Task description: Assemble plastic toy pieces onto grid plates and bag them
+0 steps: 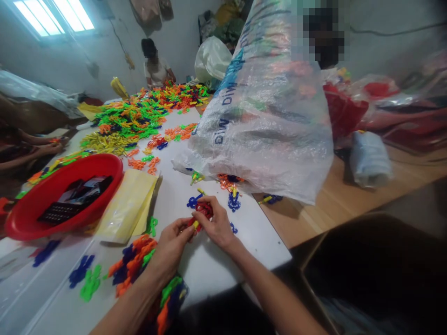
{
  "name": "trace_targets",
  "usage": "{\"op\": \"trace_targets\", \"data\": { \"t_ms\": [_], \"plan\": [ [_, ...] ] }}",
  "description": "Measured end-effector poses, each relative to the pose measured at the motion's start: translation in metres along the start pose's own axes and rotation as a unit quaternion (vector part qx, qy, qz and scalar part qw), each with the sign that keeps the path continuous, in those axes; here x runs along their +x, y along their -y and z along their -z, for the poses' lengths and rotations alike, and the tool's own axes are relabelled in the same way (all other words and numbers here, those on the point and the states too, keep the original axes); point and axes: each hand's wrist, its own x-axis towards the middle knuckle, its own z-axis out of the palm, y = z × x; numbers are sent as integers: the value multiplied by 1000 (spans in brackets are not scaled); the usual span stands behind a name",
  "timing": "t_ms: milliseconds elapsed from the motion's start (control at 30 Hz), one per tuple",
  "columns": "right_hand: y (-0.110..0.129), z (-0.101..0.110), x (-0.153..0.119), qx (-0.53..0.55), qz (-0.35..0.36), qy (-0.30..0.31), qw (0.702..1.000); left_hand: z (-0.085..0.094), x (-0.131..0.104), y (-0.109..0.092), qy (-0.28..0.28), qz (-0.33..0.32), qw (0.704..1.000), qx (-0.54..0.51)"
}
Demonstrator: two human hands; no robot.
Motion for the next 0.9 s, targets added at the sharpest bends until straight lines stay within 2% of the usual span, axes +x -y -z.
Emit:
{"op": "trace_targets", "data": {
  "t_ms": [67,167,233,300,333,400,467,567,733,800,900],
  "plan": [
    [-2,8,8,-41,23,33,998,-4,5,0,-10,30,999,-32],
    [-10,28,32,-82,-18,93,992,-2,19,-2,31,60,997,-22],
    [-18,39,56,-184,-13,63,981,8,31,-4,35,35,998,49],
    [-28,37,80,-331,11,26,943,20,45,-5,20,5,994,112],
    [-34,32,91,-395,12,36,918,25,52,-6,14,4,992,123],
    [-49,14,109,-469,-11,103,877,32,66,-9,4,27,993,113],
    [-63,-6,118,-480,-42,160,862,33,79,-11,-10,57,994,97],
    [-74,-22,117,-464,-57,174,867,25,98,-10,-29,78,993,82],
    [-70,-13,105,-404,-15,167,900,11,129,9,-30,94,991,93],
    [-70,-10,104,-419,-31,167,892,12,141,17,-39,87,987,131],
    [-78,-16,101,-450,-60,200,868,19,159,24,-38,88,973,208]
  ]
}}
